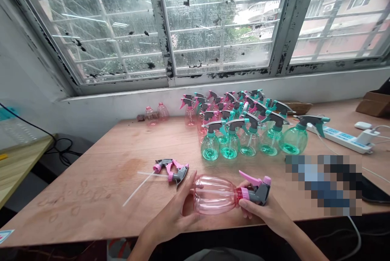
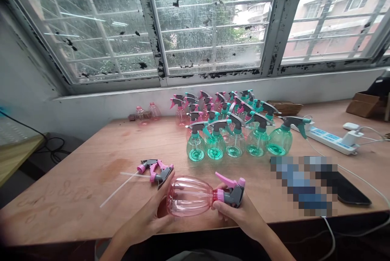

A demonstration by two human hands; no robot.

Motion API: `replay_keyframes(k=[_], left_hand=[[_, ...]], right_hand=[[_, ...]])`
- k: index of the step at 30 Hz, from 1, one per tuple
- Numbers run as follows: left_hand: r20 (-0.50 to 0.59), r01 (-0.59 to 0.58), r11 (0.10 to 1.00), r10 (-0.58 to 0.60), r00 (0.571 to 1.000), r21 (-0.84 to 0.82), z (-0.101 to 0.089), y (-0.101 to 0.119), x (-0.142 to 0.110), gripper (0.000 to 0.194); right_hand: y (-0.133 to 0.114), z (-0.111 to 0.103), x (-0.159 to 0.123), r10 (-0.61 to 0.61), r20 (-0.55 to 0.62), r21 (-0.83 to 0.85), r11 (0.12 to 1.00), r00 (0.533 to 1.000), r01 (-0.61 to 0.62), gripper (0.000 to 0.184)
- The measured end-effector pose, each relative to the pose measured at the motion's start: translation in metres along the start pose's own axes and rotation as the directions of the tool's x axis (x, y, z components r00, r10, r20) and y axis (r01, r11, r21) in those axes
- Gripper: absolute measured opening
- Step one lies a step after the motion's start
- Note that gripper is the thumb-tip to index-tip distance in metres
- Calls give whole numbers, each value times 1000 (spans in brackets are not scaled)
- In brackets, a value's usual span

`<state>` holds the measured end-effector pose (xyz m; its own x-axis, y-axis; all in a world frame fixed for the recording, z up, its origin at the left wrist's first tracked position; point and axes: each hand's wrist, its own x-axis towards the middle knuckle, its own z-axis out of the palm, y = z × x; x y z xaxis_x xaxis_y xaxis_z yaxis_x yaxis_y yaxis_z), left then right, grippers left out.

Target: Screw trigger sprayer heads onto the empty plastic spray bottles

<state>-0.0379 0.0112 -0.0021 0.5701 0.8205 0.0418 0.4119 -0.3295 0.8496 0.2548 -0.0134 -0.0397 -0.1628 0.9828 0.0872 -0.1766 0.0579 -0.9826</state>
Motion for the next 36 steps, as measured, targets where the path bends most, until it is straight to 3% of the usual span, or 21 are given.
replay_keyframes(k=[2, 7, 12, 21, 26, 32, 36], left_hand=[[-6, -6, 1000, 6, 1000, -9, 0, 0, 1, 90], [35, 48, 996, -46, 998, -71, -1, 2, 1, 109], [1, 42, 998, -43, 999, 50, -2, -1, 0, 96], [10, -19, 998, 20, 1000, -61, 1, 0, 1, 95], [25, 36, 999, -35, 999, -31, 0, -1, 1, 105], [6, 19, 1000, -19, 1000, 0, 0, 2, 0, 98], [-18, -25, 1000, 25, 1000, -6, 0, 2, -1, 79]], right_hand=[[0, 0, 0, -5, -2, 8, 1000, 1000, 5, 36], [1, -2, 0, 30, -4, -1, 1000, 1000, -30, 36], [1, -3, 1, 8, -14, -47, 999, 1000, -9, 38], [-4, 0, 1, -37, -57, -105, 994, 998, 30, 35], [-5, 1, 1, -29, -44, -62, 998, 999, 26, 35], [-2, -1, 1, -42, -28, -63, 997, 999, 40, 32], [-1, -1, 1, -33, -26, -66, 997, 999, 32, 30]])
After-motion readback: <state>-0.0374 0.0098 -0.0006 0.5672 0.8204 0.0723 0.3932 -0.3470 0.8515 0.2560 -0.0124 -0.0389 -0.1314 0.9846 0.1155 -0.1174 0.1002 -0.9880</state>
